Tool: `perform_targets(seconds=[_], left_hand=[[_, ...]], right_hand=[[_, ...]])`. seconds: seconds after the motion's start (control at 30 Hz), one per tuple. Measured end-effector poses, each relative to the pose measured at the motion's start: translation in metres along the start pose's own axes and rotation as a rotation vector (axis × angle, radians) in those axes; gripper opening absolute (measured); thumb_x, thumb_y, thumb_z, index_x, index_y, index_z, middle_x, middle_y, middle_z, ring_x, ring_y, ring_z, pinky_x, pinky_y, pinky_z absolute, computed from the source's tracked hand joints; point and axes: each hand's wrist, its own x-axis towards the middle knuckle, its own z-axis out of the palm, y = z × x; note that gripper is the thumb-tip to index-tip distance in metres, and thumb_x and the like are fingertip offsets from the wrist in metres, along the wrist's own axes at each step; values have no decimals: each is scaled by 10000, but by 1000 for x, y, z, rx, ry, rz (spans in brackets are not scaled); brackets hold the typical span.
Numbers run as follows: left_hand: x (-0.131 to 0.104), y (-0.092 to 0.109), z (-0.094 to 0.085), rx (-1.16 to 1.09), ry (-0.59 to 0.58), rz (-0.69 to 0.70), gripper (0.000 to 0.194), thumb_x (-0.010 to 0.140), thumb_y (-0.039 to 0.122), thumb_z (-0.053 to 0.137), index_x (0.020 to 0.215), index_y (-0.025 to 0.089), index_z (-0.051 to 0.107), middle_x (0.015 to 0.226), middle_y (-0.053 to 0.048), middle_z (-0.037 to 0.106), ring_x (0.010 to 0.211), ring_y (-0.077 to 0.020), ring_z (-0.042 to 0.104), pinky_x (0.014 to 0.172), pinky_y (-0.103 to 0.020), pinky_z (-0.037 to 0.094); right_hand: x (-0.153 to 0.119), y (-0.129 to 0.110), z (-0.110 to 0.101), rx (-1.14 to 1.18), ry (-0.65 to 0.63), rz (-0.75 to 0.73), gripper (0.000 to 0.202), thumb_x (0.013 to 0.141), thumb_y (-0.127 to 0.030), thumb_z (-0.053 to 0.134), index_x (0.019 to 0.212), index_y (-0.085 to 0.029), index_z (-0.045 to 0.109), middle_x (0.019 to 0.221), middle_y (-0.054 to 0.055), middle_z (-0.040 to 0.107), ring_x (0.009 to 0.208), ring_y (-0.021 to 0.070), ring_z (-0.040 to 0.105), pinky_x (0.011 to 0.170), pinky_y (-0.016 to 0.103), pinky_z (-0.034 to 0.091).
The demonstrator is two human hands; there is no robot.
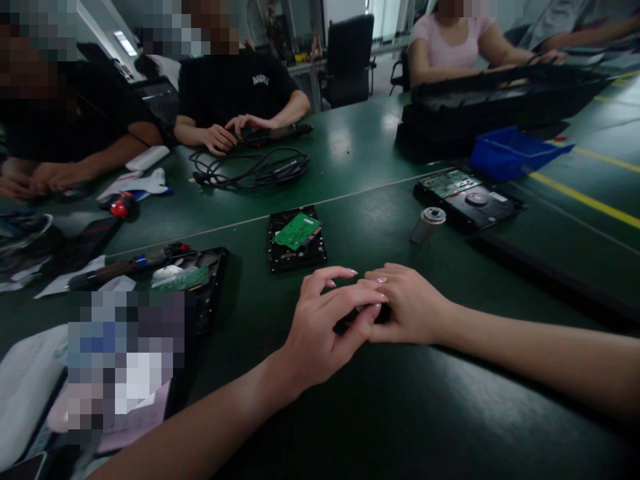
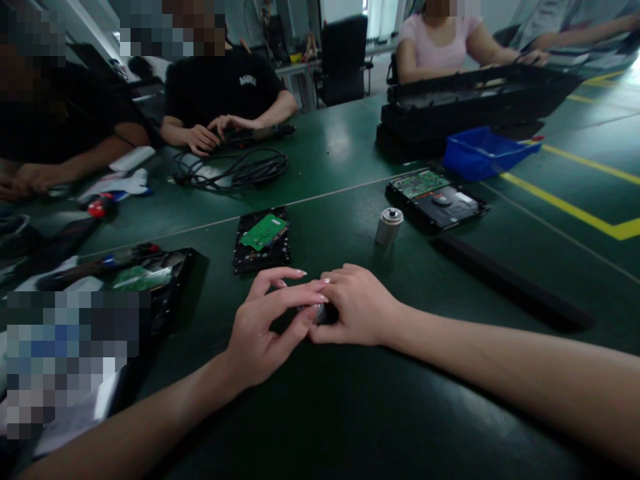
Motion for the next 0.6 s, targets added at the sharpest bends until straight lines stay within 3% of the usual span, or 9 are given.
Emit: perform_targets(seconds=[0.3,0.6], left_hand=[[2,2,5,-23,45,-31,122,831,183,604,948,206,630,1025,-33,678,1031,-195,568,830,-346,462],[4,4,8,-94,116,-44,122,795,152,639,908,197,637,951,-32,694,968,-185,590,829,-348,506]], right_hand=[[-1,1,1,19,18,-19,219,776,-395,560,769,-178,586,770,30,623,709,174,566,673,292,337],[-2,2,1,15,34,-23,252,780,-428,551,759,-177,571,710,13,584,639,151,522,646,283,321]])
